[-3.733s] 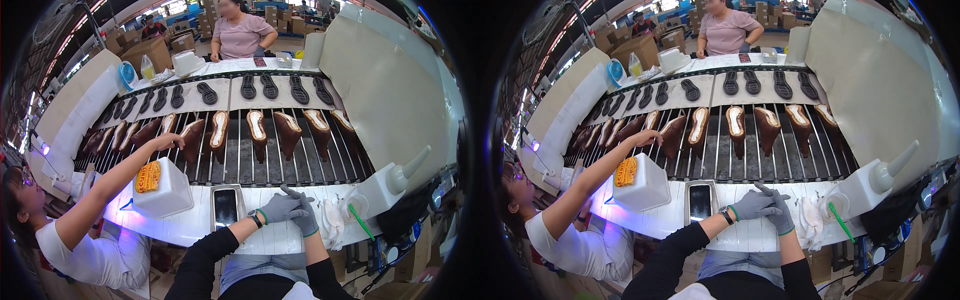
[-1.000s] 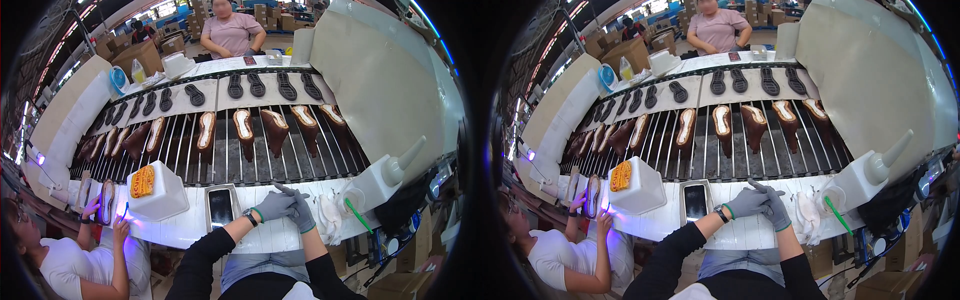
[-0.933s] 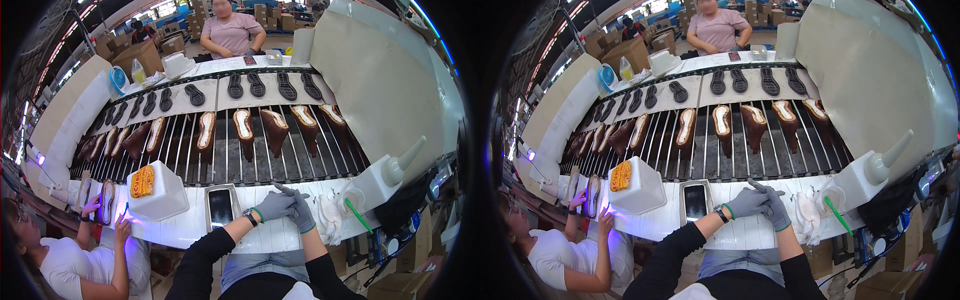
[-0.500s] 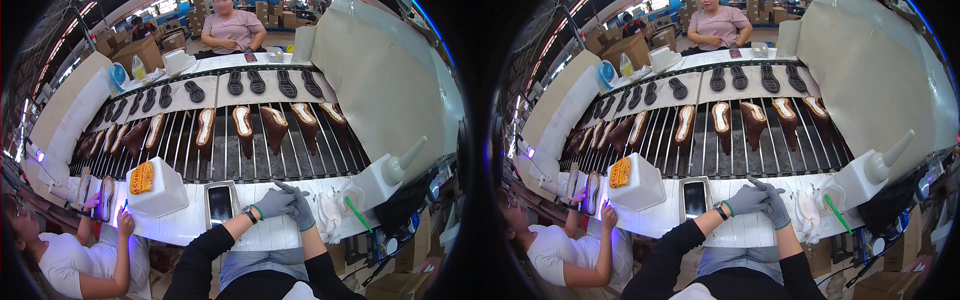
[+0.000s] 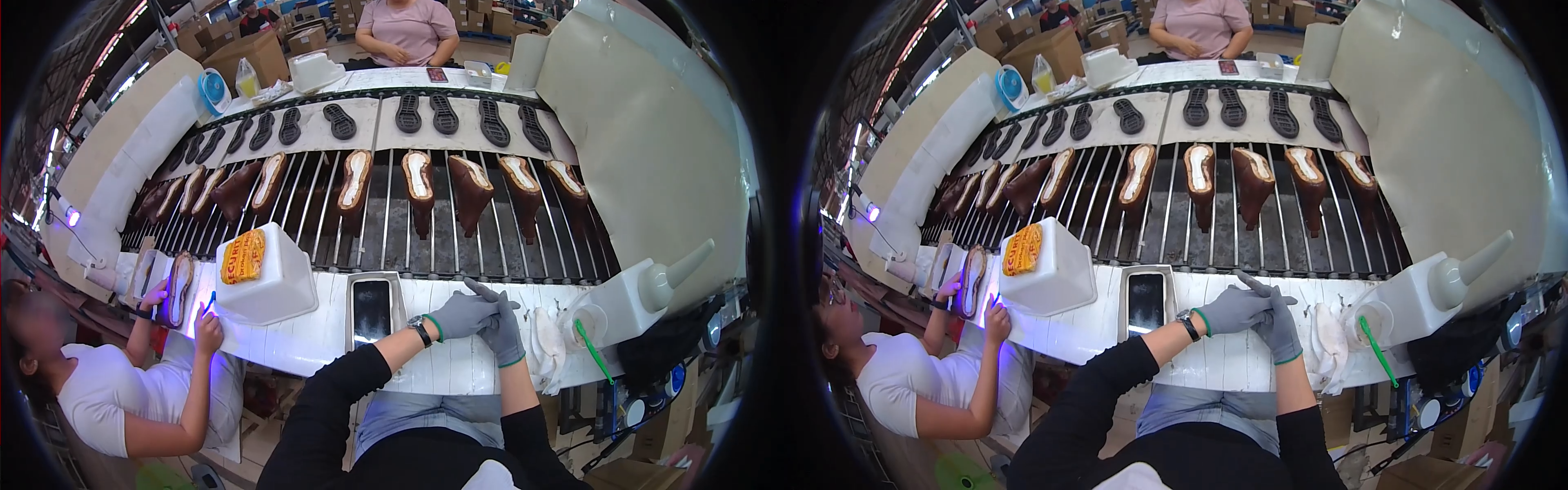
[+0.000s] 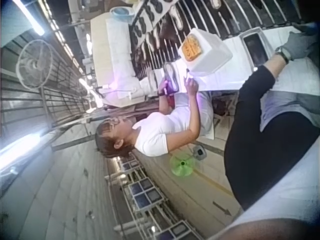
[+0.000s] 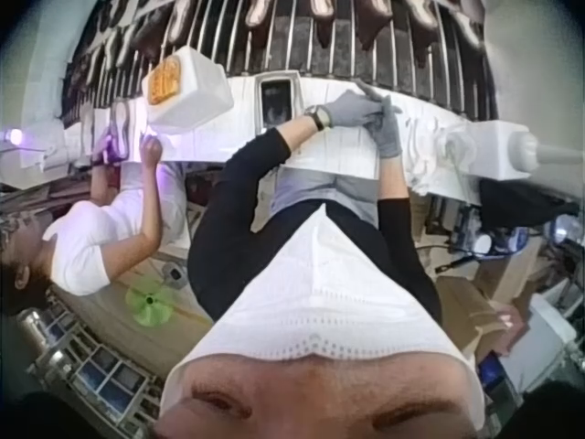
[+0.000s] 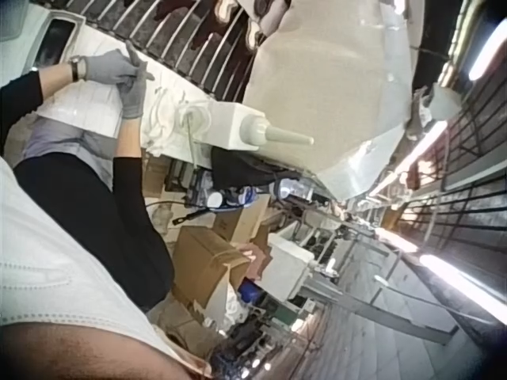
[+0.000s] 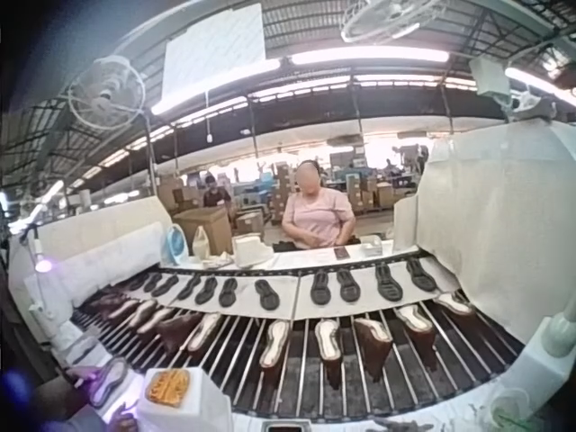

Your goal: The person is applying a liquid adhesive to the edges of shoe uppers and soles using a brush.

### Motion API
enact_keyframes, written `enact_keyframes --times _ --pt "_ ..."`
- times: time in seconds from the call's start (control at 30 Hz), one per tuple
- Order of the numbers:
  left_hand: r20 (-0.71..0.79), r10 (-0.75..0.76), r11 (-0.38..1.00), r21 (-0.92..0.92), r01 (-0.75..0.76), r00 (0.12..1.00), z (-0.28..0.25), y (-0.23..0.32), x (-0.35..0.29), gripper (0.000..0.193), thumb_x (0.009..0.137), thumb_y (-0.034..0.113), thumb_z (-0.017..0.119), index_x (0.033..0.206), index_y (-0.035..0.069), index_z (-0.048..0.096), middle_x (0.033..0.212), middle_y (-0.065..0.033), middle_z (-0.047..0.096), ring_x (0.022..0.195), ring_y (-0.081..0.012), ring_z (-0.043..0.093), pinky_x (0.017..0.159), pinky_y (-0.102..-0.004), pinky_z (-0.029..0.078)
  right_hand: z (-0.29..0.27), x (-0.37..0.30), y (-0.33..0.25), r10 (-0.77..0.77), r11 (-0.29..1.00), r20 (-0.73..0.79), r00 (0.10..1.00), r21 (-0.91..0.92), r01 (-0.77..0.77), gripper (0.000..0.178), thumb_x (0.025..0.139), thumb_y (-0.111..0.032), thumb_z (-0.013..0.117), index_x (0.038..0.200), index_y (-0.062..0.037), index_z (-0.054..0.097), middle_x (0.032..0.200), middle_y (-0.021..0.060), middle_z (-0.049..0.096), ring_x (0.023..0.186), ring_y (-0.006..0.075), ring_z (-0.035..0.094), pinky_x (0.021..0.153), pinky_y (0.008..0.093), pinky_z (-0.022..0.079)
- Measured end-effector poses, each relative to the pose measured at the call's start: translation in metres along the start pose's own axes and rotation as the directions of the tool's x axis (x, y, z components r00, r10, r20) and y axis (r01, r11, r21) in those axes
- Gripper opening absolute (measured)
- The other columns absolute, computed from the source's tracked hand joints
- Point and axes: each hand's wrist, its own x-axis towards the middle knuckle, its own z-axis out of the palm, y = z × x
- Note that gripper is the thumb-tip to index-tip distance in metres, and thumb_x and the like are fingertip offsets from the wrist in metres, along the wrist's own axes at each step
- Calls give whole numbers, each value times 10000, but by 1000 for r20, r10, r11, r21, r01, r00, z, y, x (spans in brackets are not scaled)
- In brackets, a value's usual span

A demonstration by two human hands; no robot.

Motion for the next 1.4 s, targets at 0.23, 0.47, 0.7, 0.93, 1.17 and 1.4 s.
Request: enact_keyframes --times 0.23,0.47,0.7,0.93,1.17,1.4 --pt "57 -13 1000 10 12 998 1 -5 2 450 936 190 484 1376 284 488 1203 -73 642 1089 -259 620 801 -435 475 6 1 -1 -35 998 -9 999 -44 35 782 980 -594 337 1438 40 349 1486 156 385 1312 315 449 1064 437 411" --pt "-14 -5 1000 -23 4 1000 7 -11 3 370 926 150 461 1274 226 562 1129 -105 669 975 -306 657 787 -434 516 -4 2 2 -10 1000 33 999 -19 11 773 976 -584 366 1449 27 342 1512 155 351 1323 305 437 1055 428 421" --pt "-48 6 1000 -6 -6 999 7 -10 4 344 936 157 446 1245 223 580 1072 -110 683 876 -332 672 775 -422 545 -3 1 0 -2 1000 67 998 -3 3 801 958 -602 400 1449 29 341 1494 164 375 1304 303 459 1035 431 441" --pt "13 13 999 -30 -13 1000 -4 -4 2 454 875 233 485 1326 243 536 1029 -122 682 910 -302 661 767 -429 521 5 -1 0 -28 998 -60 998 -52 24 790 973 -599 359 1435 42 353 1443 162 431 1266 257 485 1049 388 425" --pt "189 -73 997 2 74 979 -15 5 5 723 770 518 620 1431 298 427 1051 -142 676 921 -316 662 801 -418 521 11 0 -4 -78 990 -32 996 -120 74 771 975 -577 385 1421 52 374 1477 177 393 1309 275 440 1089 391 381" --pt "65 37 997 59 -41 997 -13 13 0 1090 613 652 755 1502 228 289 1235 -180 601 1125 -337 590 893 -427 499 9 2 3 -105 992 -6 994 73 105 640 984 -553 381 1365 -54 507 1499 176 364 1328 396 398 1104 489 350"
